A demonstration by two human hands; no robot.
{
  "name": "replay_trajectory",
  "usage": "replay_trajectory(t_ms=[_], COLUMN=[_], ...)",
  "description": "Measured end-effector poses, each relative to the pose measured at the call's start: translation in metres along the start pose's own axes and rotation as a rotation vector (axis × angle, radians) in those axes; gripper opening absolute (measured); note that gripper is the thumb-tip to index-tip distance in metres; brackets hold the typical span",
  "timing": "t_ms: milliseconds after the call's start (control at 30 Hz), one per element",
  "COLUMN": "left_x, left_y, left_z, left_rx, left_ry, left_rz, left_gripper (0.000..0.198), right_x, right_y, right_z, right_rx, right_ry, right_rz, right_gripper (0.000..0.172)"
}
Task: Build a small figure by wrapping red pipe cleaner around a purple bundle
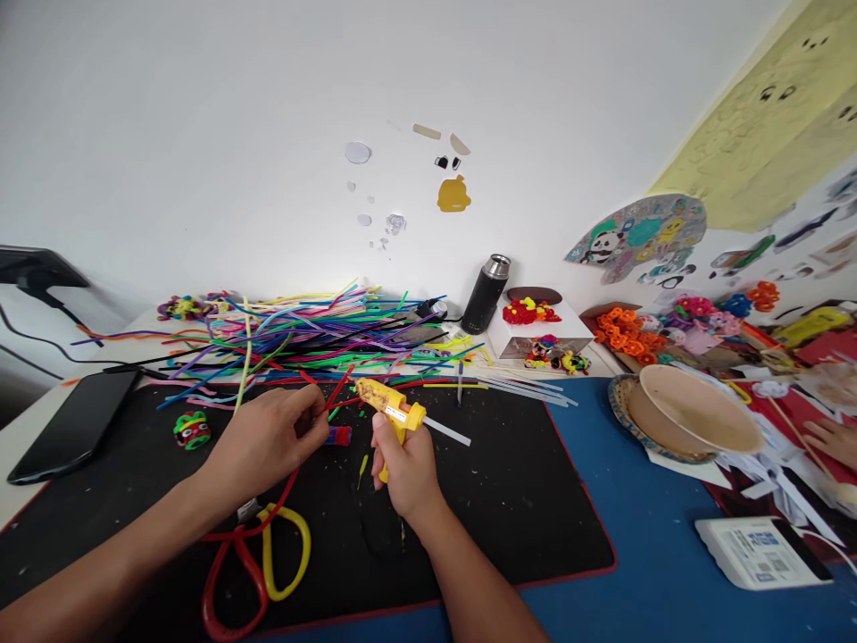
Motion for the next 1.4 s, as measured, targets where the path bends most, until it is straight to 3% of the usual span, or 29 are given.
replay_trajectory(t_ms=[1400], left_x=[-0.0028], left_y=[0.001], left_z=[0.0016], left_rx=[0.009], left_ry=[0.003], left_rz=[0.025], left_gripper=[0.014], right_x=[0.0], right_y=[0.0041], right_z=[-0.0027], right_rx=[-0.024], right_ry=[0.003], right_rz=[-0.026], right_gripper=[0.071])
Point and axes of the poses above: each hand's wrist, its own z-axis towards the middle knuckle, its own y-axis out of the palm, x = y × z, the point moved 1 cm from there along z, towards the middle knuckle, and after that the axes turned 6 degrees about -x, right-handed, at the moved point
